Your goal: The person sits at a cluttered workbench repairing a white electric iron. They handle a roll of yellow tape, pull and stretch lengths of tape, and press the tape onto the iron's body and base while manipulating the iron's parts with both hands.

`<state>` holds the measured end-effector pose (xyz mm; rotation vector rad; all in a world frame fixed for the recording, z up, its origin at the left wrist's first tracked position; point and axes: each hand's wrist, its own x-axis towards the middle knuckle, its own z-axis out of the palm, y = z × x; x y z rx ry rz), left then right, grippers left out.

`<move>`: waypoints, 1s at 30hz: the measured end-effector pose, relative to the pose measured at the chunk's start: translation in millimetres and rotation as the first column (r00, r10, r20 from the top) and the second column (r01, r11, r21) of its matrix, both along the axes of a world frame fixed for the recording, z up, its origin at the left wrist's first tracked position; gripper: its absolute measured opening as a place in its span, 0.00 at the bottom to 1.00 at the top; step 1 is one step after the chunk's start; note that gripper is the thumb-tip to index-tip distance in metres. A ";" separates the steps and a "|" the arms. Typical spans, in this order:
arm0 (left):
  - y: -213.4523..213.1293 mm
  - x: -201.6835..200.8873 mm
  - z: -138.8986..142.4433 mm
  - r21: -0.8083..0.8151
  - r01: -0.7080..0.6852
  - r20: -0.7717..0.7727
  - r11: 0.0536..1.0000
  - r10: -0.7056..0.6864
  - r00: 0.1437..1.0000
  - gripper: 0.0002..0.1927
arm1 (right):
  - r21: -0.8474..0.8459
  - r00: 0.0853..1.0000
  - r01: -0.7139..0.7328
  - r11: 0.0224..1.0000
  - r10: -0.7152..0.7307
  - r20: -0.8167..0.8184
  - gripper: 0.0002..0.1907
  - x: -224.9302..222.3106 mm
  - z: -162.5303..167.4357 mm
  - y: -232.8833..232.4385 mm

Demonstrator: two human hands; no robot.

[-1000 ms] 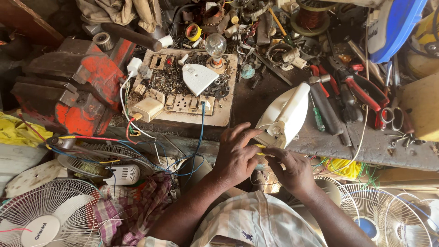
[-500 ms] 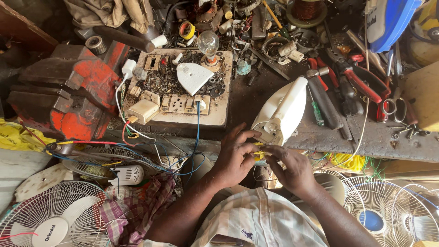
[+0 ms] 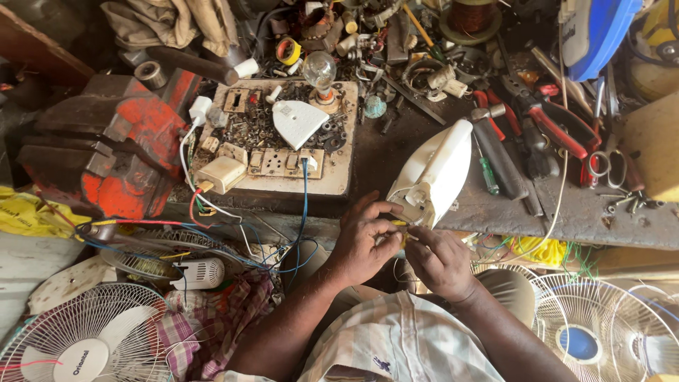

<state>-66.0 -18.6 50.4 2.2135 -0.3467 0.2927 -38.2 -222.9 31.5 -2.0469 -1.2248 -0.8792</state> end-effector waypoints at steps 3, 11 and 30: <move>0.8 0.1 -1.1 -0.008 0.002 -0.010 1.000 -0.003 1.000 0.08 | 0.001 0.999 -0.037 0.999 0.037 0.014 0.20 1.9 -0.6 -2.5; 4.6 -2.9 3.4 0.039 0.065 0.017 0.997 -0.066 0.998 0.08 | 0.019 0.977 -0.108 0.994 0.110 -0.180 0.22 3.3 0.3 -9.5; -18.2 -11.5 -8.2 -0.112 -0.174 0.217 0.978 0.195 0.956 0.07 | 0.128 0.902 0.176 0.976 -0.108 -0.419 0.20 -10.6 -0.5 7.8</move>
